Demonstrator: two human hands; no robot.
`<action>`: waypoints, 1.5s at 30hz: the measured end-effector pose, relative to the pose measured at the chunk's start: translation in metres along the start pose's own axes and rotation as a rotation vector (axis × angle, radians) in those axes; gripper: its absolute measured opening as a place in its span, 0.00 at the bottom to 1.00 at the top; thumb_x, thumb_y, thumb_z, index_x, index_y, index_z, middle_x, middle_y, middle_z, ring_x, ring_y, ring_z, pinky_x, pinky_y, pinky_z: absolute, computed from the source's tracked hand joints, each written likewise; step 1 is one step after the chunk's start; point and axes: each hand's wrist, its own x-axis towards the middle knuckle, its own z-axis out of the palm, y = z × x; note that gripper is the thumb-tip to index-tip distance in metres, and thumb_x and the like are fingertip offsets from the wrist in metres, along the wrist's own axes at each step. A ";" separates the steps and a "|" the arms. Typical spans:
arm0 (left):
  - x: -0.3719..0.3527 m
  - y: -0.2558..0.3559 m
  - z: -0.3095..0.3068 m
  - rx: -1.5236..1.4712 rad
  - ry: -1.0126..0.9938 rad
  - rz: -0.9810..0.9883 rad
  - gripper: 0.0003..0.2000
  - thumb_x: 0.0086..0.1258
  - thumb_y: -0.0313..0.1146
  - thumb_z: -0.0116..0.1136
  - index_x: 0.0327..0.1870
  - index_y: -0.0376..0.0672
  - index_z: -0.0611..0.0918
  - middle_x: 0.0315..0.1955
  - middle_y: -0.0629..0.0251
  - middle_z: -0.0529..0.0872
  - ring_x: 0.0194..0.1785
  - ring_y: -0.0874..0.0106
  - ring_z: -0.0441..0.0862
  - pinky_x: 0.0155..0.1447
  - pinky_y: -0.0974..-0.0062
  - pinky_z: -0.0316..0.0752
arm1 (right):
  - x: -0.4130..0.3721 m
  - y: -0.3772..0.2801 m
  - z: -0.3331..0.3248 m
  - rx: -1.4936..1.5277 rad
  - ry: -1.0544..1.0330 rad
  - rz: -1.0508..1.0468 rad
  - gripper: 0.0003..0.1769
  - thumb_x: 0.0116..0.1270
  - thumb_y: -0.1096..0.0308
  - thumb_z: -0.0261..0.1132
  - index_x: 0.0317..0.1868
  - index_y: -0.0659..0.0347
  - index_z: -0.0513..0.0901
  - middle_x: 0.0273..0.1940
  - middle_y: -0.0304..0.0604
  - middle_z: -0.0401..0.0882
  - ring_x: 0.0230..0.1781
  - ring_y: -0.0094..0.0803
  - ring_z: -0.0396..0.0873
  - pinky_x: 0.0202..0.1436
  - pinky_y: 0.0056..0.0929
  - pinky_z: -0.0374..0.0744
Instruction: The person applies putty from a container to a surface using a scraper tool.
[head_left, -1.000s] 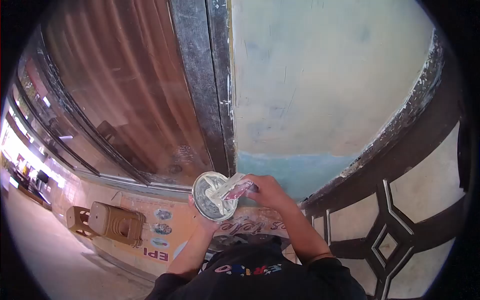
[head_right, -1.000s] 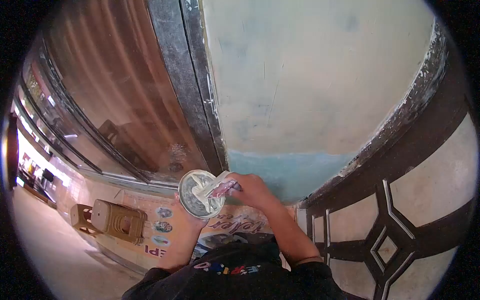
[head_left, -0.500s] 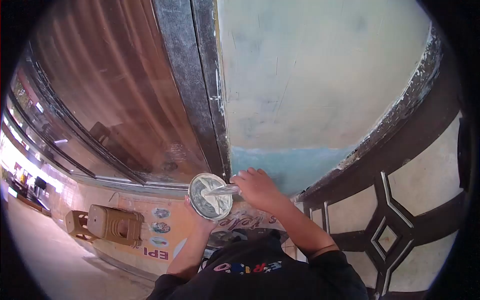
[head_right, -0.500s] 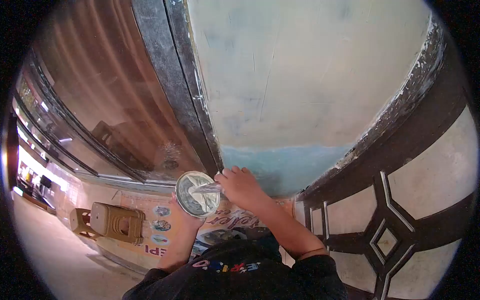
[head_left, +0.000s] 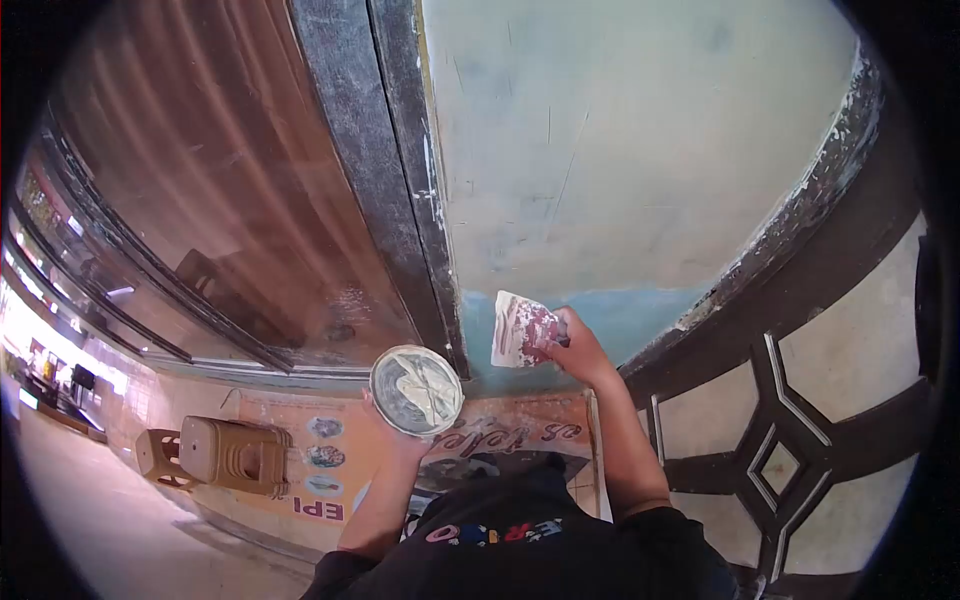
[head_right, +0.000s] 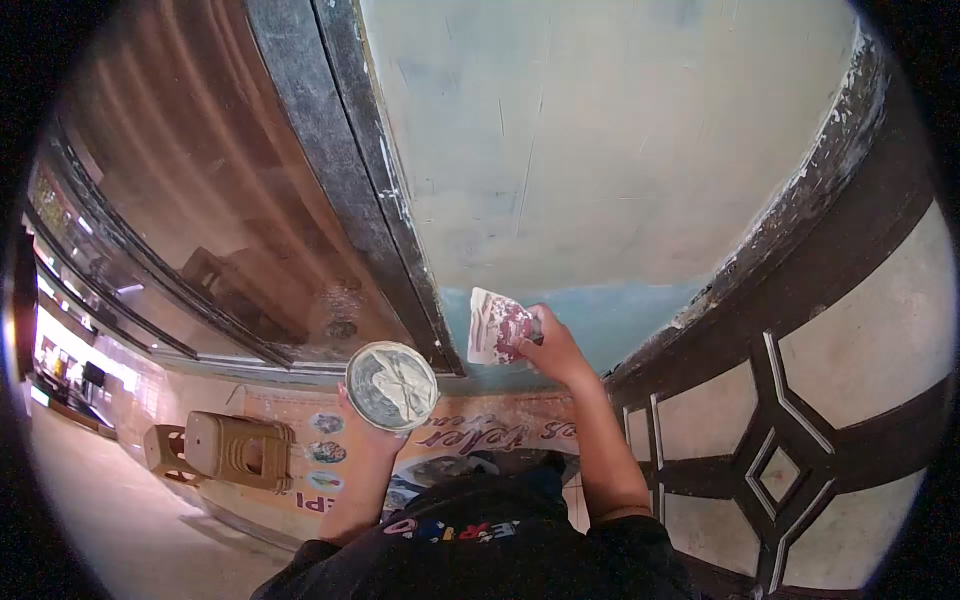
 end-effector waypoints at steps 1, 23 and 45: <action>0.000 0.001 0.001 0.003 -0.002 -0.001 0.42 0.61 0.74 0.35 0.70 0.53 0.66 0.68 0.61 0.67 0.68 0.53 0.67 0.68 0.47 0.65 | -0.001 -0.006 0.001 0.185 -0.016 0.139 0.22 0.62 0.76 0.63 0.56 0.62 0.67 0.37 0.42 0.81 0.29 0.25 0.79 0.28 0.25 0.77; 0.010 -0.009 -0.005 -0.027 -0.072 -0.079 0.40 0.64 0.71 0.38 0.69 0.50 0.67 0.68 0.60 0.68 0.68 0.54 0.67 0.69 0.48 0.64 | 0.072 0.085 0.092 0.657 0.495 0.087 0.15 0.72 0.61 0.61 0.50 0.63 0.74 0.37 0.40 0.81 0.29 0.25 0.79 0.27 0.24 0.79; 0.010 -0.017 -0.034 0.057 -0.113 -0.144 0.43 0.61 0.74 0.37 0.71 0.52 0.65 0.69 0.59 0.67 0.69 0.52 0.66 0.68 0.44 0.64 | 0.012 0.141 0.089 0.606 0.452 0.200 0.18 0.71 0.58 0.62 0.52 0.63 0.77 0.43 0.38 0.80 0.36 0.22 0.77 0.36 0.25 0.78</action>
